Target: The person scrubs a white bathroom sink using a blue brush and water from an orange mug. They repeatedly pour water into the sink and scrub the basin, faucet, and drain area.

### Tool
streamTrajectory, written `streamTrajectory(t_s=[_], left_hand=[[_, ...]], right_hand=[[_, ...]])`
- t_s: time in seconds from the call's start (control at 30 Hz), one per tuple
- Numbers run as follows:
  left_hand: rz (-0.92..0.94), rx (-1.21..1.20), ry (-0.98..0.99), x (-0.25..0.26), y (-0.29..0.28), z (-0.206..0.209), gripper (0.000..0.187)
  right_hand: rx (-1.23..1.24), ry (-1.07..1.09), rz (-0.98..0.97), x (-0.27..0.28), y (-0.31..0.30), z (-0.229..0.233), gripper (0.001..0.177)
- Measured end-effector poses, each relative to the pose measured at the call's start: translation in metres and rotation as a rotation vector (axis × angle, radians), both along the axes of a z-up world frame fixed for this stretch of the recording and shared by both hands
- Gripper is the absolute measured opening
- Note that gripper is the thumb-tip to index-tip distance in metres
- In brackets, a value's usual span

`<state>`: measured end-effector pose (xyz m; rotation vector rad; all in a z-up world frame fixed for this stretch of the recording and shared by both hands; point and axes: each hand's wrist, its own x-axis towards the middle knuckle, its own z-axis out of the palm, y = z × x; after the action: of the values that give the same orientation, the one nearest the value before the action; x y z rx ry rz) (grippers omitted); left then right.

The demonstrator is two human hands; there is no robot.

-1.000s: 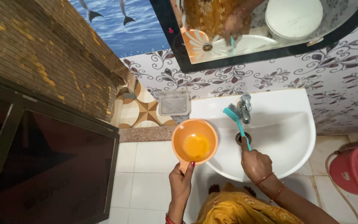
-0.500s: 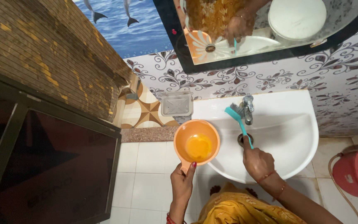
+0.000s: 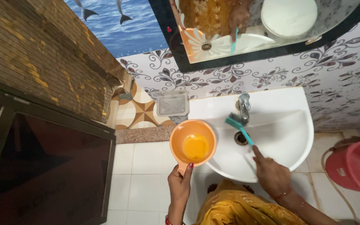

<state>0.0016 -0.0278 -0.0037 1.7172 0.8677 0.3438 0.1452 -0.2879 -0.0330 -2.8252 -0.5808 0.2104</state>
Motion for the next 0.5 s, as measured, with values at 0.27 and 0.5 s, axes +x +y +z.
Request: streamTrajectory(t_s=[0.27,0.5], left_hand=[[-0.004,-0.034,-0.043,-0.002,0.000,-0.001,0.033],[-0.002,-0.014,0.002,-0.002,0.001,-0.005,0.029]], right_hand=[[0.058,0.209,-0.404,0.032,-0.103,0.025,0.039],[0.353,0.018,-0.503,0.071,-0.066,0.040,0.045]])
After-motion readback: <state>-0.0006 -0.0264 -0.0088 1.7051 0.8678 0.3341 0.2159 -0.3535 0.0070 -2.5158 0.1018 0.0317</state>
